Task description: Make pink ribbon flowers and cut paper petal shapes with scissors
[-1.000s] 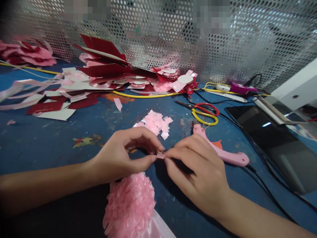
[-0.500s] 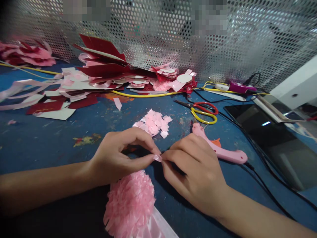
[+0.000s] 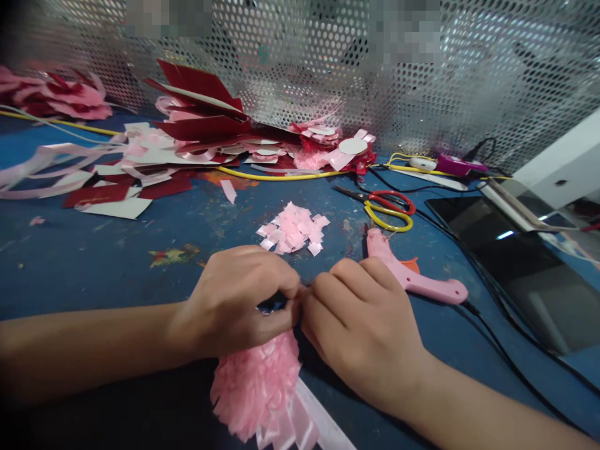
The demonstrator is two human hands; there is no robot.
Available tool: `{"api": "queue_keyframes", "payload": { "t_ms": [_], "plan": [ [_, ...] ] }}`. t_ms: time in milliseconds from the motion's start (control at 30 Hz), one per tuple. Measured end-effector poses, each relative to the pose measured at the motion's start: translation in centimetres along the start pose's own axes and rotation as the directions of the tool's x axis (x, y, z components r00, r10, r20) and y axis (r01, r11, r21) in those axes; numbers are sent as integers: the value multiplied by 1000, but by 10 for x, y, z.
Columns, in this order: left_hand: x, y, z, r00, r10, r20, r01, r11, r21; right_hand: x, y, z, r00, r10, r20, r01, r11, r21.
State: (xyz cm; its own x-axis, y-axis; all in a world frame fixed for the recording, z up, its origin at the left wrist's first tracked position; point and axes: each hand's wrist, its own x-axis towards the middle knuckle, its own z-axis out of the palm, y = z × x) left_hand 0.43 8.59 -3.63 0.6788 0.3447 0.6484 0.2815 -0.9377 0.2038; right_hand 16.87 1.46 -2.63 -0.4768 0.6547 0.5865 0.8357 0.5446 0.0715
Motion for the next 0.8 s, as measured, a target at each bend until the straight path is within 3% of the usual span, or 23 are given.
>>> {"api": "queue_keyframes", "payload": {
  "t_ms": [167, 267, 367, 433, 500, 667, 800],
  "plan": [
    [-2, 5, 0, 997, 81, -5, -80, 989, 124, 1, -7, -1, 995, -102, 7, 102, 992, -76],
    [-2, 7, -1, 998, 62, -19, -60, 995, 74, 1, -9, -5, 988, -155, -8, 153, 981, -115],
    [-1, 4, -2, 988, -155, 28, 157, 979, -128, 2, -2, -14, 990, -142, 3, 139, 964, -228],
    [-1, -3, -5, 945, -317, 84, 328, 901, -283, -1, 9, -24, 998, -48, 27, 54, 956, -289],
    [-4, -10, -11, 903, -411, 123, 425, 820, -383, -8, 26, -34, 993, 74, 94, -45, 960, -277],
    [-28, -18, -36, 849, -501, 170, 520, 729, -445, -45, 70, -40, 872, 311, 379, -249, 947, -204],
    [-49, -5, -57, 874, -439, 208, 484, 751, -450, -64, 84, -27, 791, 340, 508, -253, 939, -235]
  ]
}}
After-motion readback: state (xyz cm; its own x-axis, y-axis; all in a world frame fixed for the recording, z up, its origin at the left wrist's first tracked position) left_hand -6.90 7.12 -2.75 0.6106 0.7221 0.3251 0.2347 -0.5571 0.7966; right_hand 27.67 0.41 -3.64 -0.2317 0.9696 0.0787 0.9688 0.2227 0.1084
